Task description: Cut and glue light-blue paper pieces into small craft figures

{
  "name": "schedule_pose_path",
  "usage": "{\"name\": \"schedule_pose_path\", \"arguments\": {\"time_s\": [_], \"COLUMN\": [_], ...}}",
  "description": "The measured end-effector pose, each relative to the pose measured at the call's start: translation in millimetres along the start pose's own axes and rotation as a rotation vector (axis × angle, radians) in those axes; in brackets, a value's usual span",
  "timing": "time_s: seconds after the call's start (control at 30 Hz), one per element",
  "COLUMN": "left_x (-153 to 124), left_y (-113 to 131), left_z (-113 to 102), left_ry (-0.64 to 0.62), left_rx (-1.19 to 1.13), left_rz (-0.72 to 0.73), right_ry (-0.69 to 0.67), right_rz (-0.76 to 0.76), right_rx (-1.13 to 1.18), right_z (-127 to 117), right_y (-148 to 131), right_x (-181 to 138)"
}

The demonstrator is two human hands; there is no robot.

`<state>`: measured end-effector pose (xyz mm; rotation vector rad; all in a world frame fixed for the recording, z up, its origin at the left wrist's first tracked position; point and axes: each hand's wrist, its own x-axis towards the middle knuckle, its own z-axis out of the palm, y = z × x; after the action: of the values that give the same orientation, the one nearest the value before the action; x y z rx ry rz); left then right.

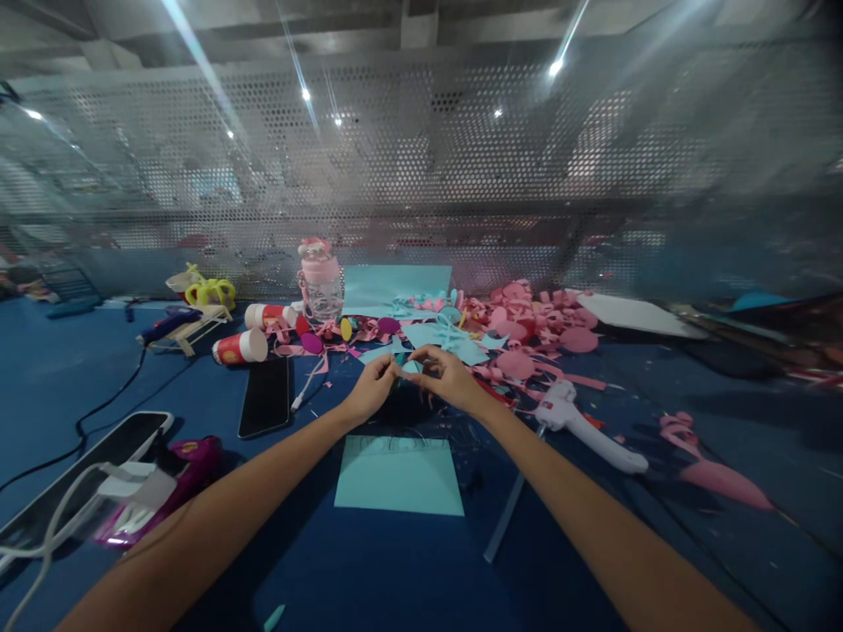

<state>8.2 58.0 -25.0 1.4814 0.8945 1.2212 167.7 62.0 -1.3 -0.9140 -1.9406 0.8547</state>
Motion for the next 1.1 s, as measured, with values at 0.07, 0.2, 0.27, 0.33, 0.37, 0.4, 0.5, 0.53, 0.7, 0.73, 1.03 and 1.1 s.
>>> {"name": "schedule_pose_path", "arguments": {"time_s": [0.07,0.2,0.27,0.33,0.37,0.4,0.5,0.53,0.7,0.73,1.03,1.1], "left_x": [0.6,1.6,2.1,2.5,2.6,2.7,2.7,2.7,2.6,2.7,-1.3,-2.3], "left_y": [-1.6,-1.3,0.2,1.7,2.3,2.6,2.0,1.4,-2.3,-2.3,10.2,11.6], "left_z": [-0.4,-0.5,-0.5,-0.8,-1.1,-1.5,-3.1,-3.7,-6.2,-6.2,-0.4,0.1], "left_ry": [0.028,-0.011,-0.048,-0.057,-0.059,-0.062,-0.085,-0.099,-0.163,-0.165,-0.067,-0.062], "left_rx": [-0.066,-0.126,-0.111,-0.116,-0.127,-0.139,-0.172,-0.183,-0.193,-0.187,-0.148,-0.161], "left_rz": [-0.031,-0.083,-0.075,-0.078,-0.084,-0.089,-0.082,-0.083,-0.105,-0.100,-0.038,-0.020], "right_ry": [0.020,0.044,0.053,0.048,0.039,0.029,0.008,0.001,-0.125,-0.143,-0.044,-0.060], "right_rz": [-0.018,-0.042,-0.047,-0.051,-0.053,-0.055,-0.051,-0.049,0.021,0.043,-0.097,-0.143], "right_rx": [-0.029,-0.103,-0.146,-0.153,-0.143,-0.131,-0.117,-0.117,-0.038,-0.014,-0.434,-0.496], "right_z": [1.1,3.5,3.4,2.2,1.1,0.0,-3.8,-5.0,-9.8,-10.2,-3.5,-3.2], "right_y": [0.3,-1.0,-2.4,-3.8,-4.4,-5.0,-7.0,-7.8,-11.6,-12.1,-12.4,-10.7], "right_x": [0.0,-1.5,-1.8,-1.5,-1.1,-0.6,0.6,0.8,1.9,2.2,-1.8,-2.4]}}
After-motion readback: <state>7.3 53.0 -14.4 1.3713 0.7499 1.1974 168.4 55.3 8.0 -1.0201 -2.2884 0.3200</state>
